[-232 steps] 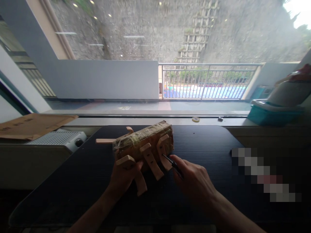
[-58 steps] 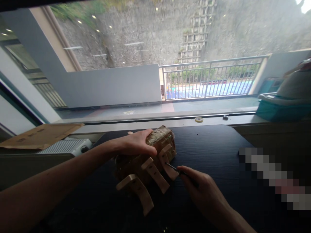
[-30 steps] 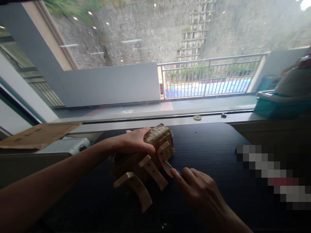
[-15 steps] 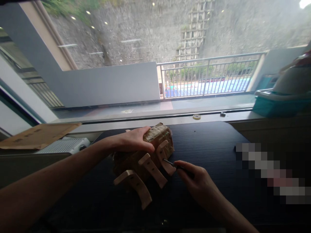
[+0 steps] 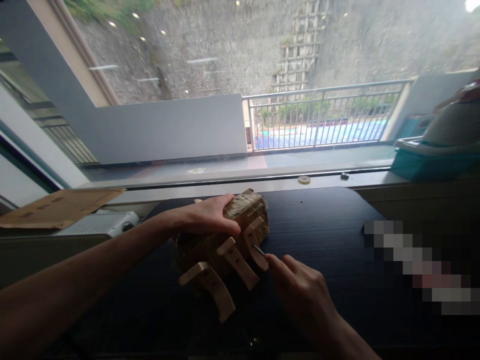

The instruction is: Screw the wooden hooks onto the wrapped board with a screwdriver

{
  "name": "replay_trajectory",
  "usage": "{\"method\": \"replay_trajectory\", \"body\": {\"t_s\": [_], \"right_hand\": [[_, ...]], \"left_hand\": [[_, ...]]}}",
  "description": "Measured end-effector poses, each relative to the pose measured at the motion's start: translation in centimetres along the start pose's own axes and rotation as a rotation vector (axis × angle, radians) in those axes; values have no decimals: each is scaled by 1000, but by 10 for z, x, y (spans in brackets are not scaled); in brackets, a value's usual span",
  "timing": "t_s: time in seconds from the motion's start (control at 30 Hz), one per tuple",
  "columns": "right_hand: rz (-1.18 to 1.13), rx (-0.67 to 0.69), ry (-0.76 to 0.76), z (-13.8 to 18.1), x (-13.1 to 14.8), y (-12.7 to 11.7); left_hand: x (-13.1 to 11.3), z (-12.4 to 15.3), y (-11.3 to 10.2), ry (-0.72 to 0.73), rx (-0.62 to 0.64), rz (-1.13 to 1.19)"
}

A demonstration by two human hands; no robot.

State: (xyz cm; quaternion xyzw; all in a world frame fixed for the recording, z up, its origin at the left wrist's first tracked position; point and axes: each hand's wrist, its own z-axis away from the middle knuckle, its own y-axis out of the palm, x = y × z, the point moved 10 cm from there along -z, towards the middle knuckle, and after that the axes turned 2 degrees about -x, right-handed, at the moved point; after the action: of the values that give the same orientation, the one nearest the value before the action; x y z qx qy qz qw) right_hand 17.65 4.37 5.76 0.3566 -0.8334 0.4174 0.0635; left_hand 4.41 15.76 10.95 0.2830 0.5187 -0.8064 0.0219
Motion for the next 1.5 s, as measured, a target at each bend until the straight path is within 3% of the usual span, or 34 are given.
{"method": "replay_trajectory", "body": {"t_s": [0.13,0.2,0.27,0.43,0.5,0.57,0.7,0.83,0.93,1.1,1.17,1.27,1.4,1.5], "right_hand": [[-513,102,480,4,-43,19],[-535,163,555,3,-46,19],[-401,213,541,1,-45,13],[-201,193,354,0,-31,-4],[-114,139,188,-2,-17,-9],[39,113,14,-1,-2,-10],[331,119,-274,3,17,-2],[391,158,-344,3,17,4],[217,139,-190,-3,7,3],[-395,153,418,-1,-39,14],[-447,175,479,0,-42,16],[-203,211,340,-6,-33,7],[239,211,-98,-14,5,-1],[333,205,-260,-14,19,2]], "left_hand": [[0,0,1,0,5,9],[-3,0,0,17,-1,-17],[-9,4,-5,60,-25,-52],[-25,32,-20,100,-111,59],[-28,45,-12,127,-30,74],[-28,53,-3,160,24,-73],[-22,52,3,202,35,-170],[-22,46,0,236,8,-134],[-23,45,-1,228,-21,-113],[-26,45,3,229,-20,-138],[-27,45,3,229,-36,-147],[-25,45,2,224,-51,-139],[-21,45,2,218,-50,-136],[-18,45,4,212,-39,-143]]}}
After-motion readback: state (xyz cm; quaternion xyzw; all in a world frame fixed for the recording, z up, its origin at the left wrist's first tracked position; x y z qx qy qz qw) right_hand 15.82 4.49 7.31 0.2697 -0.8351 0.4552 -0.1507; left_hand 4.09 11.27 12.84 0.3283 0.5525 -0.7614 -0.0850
